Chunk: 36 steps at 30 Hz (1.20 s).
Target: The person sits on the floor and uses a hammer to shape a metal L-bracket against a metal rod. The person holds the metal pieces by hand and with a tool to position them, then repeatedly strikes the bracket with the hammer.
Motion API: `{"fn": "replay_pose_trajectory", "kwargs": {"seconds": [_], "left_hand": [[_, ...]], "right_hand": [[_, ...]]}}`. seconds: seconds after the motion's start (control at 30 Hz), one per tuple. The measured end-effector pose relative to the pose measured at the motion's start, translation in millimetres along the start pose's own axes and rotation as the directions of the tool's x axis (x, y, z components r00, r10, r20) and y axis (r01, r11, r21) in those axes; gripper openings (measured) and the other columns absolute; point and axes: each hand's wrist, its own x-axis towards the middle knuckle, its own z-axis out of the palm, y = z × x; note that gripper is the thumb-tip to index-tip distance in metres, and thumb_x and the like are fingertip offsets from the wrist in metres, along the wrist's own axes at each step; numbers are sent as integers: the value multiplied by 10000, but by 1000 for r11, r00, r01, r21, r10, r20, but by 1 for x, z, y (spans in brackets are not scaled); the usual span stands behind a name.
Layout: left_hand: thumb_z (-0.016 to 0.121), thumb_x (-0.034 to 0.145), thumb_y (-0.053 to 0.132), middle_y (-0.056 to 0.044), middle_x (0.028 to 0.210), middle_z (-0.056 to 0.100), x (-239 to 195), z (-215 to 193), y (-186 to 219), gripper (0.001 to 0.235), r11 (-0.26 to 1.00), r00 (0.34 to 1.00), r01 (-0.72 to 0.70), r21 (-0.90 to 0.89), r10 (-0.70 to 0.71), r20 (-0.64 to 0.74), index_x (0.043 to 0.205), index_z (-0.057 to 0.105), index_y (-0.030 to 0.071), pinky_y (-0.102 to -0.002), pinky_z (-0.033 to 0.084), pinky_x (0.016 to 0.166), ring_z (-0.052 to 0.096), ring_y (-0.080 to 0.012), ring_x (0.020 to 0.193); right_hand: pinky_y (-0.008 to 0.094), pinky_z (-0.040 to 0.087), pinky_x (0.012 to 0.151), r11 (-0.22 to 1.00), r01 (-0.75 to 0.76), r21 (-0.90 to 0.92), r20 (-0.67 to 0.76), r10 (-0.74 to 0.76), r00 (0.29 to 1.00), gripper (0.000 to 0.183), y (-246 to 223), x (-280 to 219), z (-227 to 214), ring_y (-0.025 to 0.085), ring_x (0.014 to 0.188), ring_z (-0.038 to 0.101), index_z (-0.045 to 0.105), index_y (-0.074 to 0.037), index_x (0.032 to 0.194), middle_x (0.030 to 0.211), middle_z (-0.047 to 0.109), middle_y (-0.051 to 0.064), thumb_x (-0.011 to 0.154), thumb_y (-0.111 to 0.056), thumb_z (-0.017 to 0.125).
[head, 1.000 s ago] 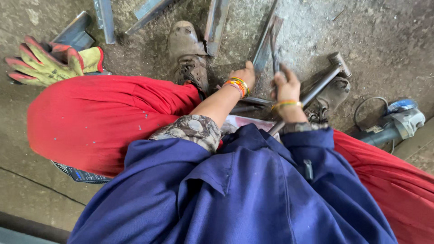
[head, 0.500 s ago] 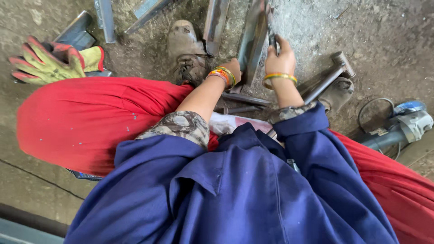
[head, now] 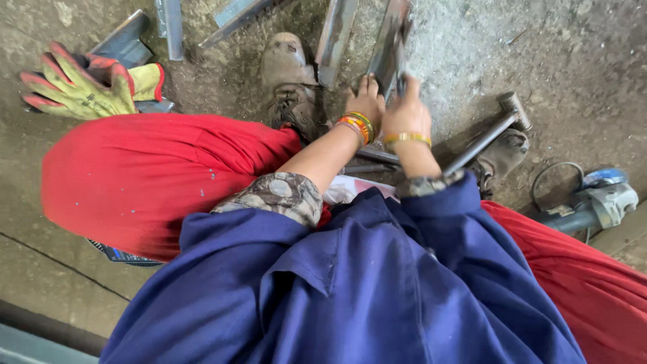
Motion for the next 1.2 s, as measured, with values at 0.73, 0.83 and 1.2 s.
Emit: {"fn": "replay_pose_trajectory", "kwargs": {"seconds": [0.73,0.83,1.2], "left_hand": [[992,589,152,-241,1700,-100,0,-29,-4,1388,935,959,-135,328,40,281,1640,95,17,-509,360,1131,1,-387,1576],[1029,535,137,-222,1704,-98,-8,-22,0,1478,941,967,-111,321,27,254,1650,65,33,-505,383,1125,11,-386,1580],[474,1036,294,-123,1721,-95,88,89,-9,711,986,1000,2,167,-1,-7,1631,132,106,-576,263,1199,-50,-345,1577]], "right_hand": [[618,490,805,999,-31,-20,8,31,999,426,3,-18,7,528,915,656,477,-206,1397,933,702,309,983,-184,571],[602,519,801,1000,-18,-18,-52,17,998,386,4,22,14,507,925,676,491,-202,1375,967,720,285,996,-177,562],[609,521,734,997,-47,-57,-40,45,998,401,3,33,15,502,884,683,466,-220,1383,934,715,274,997,-172,565]]}}
